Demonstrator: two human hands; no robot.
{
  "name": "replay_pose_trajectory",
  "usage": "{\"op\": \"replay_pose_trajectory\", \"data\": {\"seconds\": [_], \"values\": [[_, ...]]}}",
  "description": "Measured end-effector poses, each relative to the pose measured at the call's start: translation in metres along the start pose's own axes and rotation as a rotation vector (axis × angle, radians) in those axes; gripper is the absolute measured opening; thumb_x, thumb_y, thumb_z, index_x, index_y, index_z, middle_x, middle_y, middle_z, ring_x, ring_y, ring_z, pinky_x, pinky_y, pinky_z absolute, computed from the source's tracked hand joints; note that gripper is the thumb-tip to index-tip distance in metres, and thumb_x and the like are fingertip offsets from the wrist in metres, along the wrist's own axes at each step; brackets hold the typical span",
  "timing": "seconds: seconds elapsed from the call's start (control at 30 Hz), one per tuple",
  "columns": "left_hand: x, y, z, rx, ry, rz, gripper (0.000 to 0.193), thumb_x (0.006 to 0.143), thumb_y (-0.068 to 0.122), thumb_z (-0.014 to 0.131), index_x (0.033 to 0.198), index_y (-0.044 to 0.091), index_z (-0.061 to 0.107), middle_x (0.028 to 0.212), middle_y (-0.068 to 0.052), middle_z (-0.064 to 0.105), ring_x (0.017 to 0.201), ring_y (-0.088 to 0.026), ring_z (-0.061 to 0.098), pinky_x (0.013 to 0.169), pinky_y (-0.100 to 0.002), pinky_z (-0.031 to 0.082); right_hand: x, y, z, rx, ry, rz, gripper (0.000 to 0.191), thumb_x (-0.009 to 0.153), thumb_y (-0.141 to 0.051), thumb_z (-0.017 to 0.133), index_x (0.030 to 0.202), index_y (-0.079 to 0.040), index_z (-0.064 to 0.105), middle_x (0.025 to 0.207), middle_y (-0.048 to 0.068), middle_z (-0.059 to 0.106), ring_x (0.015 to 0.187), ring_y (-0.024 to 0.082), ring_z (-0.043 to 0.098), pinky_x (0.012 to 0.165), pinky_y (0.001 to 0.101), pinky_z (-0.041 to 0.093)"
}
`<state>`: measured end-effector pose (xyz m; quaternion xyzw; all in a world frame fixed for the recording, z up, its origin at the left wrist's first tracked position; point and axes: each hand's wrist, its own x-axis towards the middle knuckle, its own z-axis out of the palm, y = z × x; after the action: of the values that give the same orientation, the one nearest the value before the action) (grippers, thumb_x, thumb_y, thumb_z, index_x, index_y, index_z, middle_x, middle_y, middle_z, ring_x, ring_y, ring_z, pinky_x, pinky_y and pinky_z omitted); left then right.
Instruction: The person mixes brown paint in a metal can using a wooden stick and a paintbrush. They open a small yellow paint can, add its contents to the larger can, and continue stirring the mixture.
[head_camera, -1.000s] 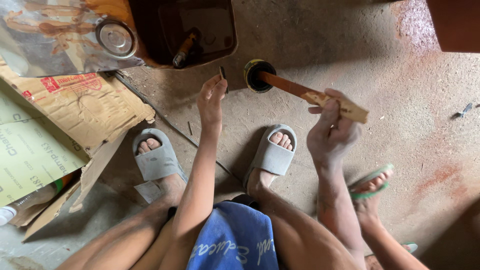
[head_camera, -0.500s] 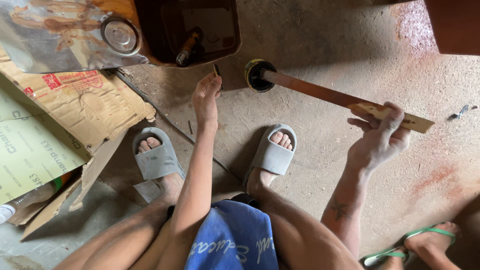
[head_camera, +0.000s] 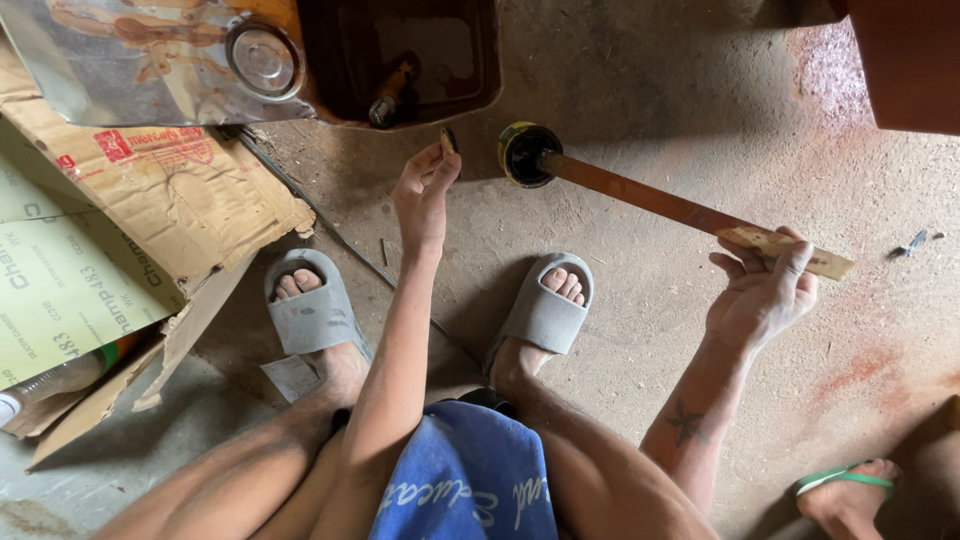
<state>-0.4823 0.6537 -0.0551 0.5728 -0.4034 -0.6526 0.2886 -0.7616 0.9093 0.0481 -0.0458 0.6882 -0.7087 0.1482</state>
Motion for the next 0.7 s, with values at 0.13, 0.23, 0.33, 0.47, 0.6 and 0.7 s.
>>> {"op": "replay_pose_trajectory", "data": {"seconds": [0.13,0.23,0.33,0.47,0.6,0.7], "values": [[0.001,-0.002,-0.001,0.009,-0.001,-0.012,0.08,0.08,0.059,0.079,0.129,-0.002,0.065,0.117,-0.013,0.072,0.114,-0.022,0.066,0.109,-0.048,0.046,0.004,0.015,-0.001,0.113,-0.014,0.099,0.043,0.112,-0.03,0.056,0.124,0.012,0.058,0.109,0.031,0.068,0.09,0.033,0.077,0.072,0.0399,0.069],[0.001,-0.004,-0.002,0.032,0.001,0.015,0.079,0.079,0.058,0.079,0.128,-0.002,0.065,0.115,-0.013,0.073,0.11,-0.023,0.068,0.105,-0.046,0.05,0.001,0.012,0.005,0.133,0.006,0.106,0.042,0.111,-0.029,0.056,0.124,0.011,0.058,0.107,0.03,0.068,0.089,0.032,0.078,0.071,0.0394,0.069],[0.002,-0.006,-0.002,0.067,0.01,0.023,0.08,0.08,0.059,0.079,0.129,-0.002,0.065,0.113,-0.013,0.073,0.105,-0.023,0.068,0.101,-0.045,0.053,-0.004,-0.005,0.02,0.027,-0.038,0.008,0.041,0.114,-0.03,0.053,0.12,0.011,0.059,0.106,0.029,0.069,0.09,0.033,0.079,0.071,0.0399,0.069],[0.003,-0.008,0.002,0.081,0.002,0.01,0.079,0.08,0.06,0.078,0.127,-0.002,0.066,0.113,-0.013,0.073,0.107,-0.023,0.069,0.1,-0.045,0.053,-0.01,-0.029,0.054,-0.291,-0.122,-0.246,0.039,0.117,-0.028,0.049,0.114,0.009,0.062,0.102,0.024,0.07,0.086,0.031,0.08,0.068,0.0375,0.067],[0.0,-0.008,0.005,0.105,-0.005,-0.028,0.079,0.08,0.062,0.077,0.127,0.0,0.066,0.114,-0.012,0.073,0.107,-0.023,0.07,0.098,-0.046,0.056,-0.028,-0.033,0.091,-0.549,-0.362,-0.512,0.037,0.122,-0.023,0.044,0.116,0.008,0.063,0.106,0.022,0.071,0.089,0.027,0.081,0.068,0.0315,0.065],[-0.001,-0.007,0.005,0.108,0.0,-0.041,0.078,0.079,0.061,0.076,0.128,0.001,0.066,0.116,-0.012,0.072,0.108,-0.023,0.069,0.098,-0.048,0.056,-0.034,-0.027,0.112,-0.764,-0.596,-0.773,0.032,0.119,-0.016,0.05,0.098,0.003,0.064,0.102,0.026,0.074,0.078,0.023,0.077,0.059,0.0288,0.061]]}}
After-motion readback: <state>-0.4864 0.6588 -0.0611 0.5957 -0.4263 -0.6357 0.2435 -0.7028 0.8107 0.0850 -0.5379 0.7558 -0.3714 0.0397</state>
